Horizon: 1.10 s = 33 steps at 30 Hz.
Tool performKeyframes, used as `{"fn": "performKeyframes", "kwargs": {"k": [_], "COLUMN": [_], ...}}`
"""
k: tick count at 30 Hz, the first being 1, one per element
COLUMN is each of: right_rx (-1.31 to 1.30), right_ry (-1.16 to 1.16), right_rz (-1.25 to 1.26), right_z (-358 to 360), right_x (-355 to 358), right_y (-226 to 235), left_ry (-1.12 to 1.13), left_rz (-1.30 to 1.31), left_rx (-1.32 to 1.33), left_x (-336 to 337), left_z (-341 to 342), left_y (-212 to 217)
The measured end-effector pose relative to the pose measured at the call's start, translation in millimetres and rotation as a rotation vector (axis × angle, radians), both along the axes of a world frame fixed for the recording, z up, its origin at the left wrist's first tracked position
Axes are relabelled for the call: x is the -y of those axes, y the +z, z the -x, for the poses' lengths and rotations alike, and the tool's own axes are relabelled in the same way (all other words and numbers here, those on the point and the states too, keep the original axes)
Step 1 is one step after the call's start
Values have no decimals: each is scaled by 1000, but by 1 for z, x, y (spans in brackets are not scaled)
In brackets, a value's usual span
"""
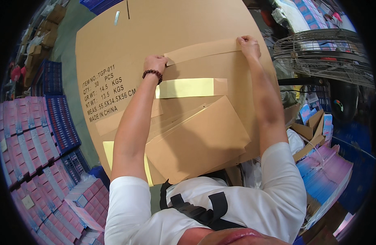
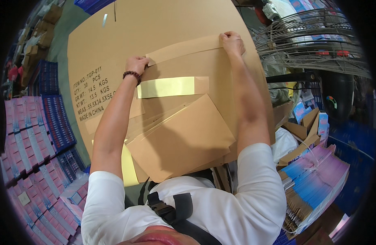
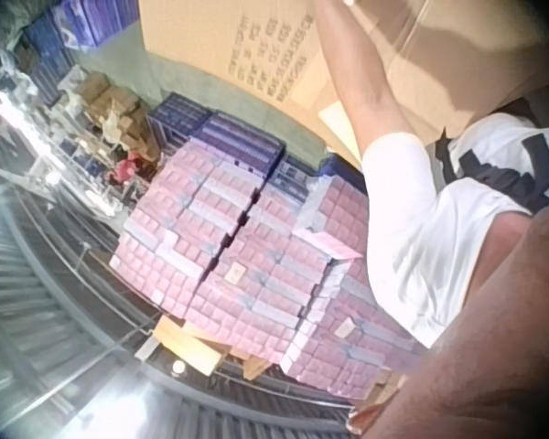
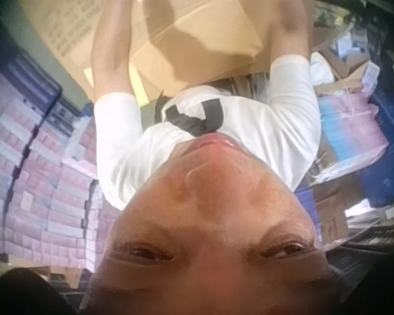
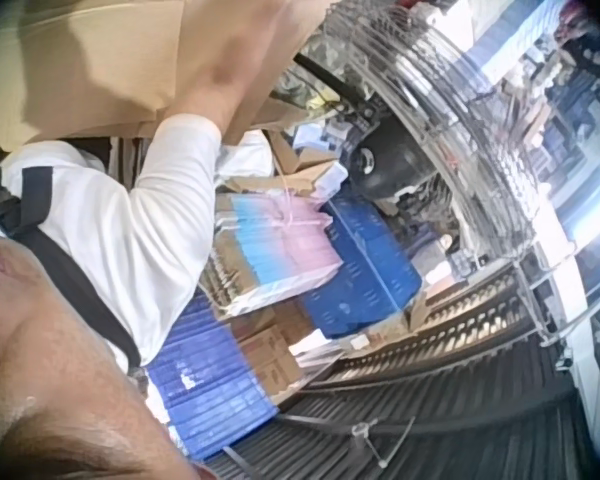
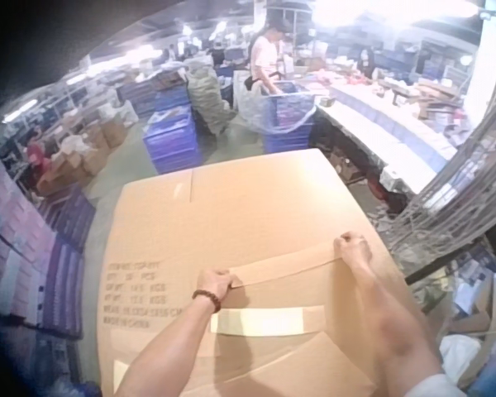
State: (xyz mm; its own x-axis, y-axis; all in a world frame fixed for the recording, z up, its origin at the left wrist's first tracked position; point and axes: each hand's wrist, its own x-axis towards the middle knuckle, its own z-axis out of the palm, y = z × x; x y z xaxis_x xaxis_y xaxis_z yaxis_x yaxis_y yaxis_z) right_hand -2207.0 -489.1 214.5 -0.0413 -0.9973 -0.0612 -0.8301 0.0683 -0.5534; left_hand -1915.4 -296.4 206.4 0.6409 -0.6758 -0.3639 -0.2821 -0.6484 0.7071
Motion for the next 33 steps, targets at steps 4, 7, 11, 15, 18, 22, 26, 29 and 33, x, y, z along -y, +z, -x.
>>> {"fn": "performKeyframes", "kwargs": {"k": [4,7,11,15,18,22,26,29,33], "right_rx": [-15,-45,-68,-127,-176,-119,-211,-376,-284], "right_ry": [5,2,29,90,132,-2,222,483,635], "right_rz": [-5,-24,15,87,221,317,461,529,202], "right_z": [-2,-3,-5,-6,-6,3,10,-13,-53], "right_x": [-4,-4,-5,-10,-11,-9,-24,-56,-76], "right_y": [3,4,2,-5,-14,-18,-14,-19,-21], "left_ry": [11,10,26,47,30,-25,-41,-95,-44], "left_rz": [29,-14,-33,-37,-47,-92,16,201,-45], "left_rx": [4,24,13,31,37,213,299,507,864], "left_x": [1,1,1,1,1,0,-20,-63,-191], "left_z": [1,0,1,3,5,4,-17,-58,-136], "left_y": [-1,1,1,2,6,11,12,18,32]}}
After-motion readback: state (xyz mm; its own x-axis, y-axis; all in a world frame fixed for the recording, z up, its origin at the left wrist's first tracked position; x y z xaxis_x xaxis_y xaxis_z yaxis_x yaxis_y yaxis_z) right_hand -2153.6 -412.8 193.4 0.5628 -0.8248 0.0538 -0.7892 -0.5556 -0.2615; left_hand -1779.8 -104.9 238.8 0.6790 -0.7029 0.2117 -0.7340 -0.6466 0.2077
